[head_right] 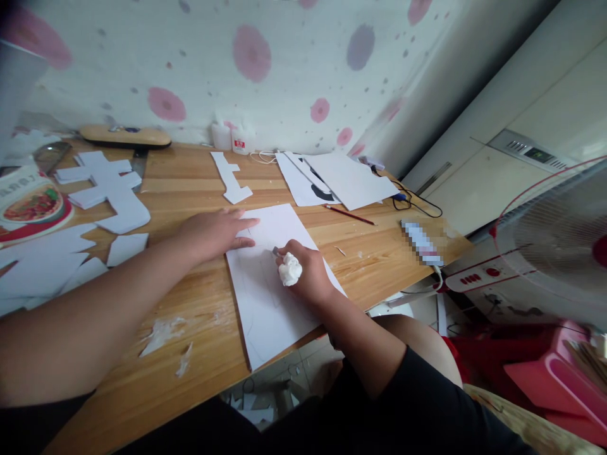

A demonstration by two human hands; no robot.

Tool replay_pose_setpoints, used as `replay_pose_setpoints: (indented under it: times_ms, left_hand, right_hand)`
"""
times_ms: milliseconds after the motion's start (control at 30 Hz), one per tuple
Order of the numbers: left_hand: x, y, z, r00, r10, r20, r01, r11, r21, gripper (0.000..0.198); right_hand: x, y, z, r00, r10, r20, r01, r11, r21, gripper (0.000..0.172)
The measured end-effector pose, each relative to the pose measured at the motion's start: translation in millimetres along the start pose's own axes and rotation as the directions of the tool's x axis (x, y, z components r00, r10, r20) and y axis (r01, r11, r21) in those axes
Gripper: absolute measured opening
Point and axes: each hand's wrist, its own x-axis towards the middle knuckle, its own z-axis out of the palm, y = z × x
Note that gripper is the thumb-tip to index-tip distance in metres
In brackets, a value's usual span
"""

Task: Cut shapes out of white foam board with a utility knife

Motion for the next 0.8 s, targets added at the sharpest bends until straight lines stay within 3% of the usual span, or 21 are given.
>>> replay_pose_setpoints:
  times_ms: [800]
  left_hand:
    - [4, -4, 4.4, 1.0, -0.013, 0.02, 0.014, 1.0, -0.014, 0.06]
  right_hand:
    - [-31, -7, -14, 0.999, -0.044, 0.014, 0.045, 0.998, -0.041, 0.004]
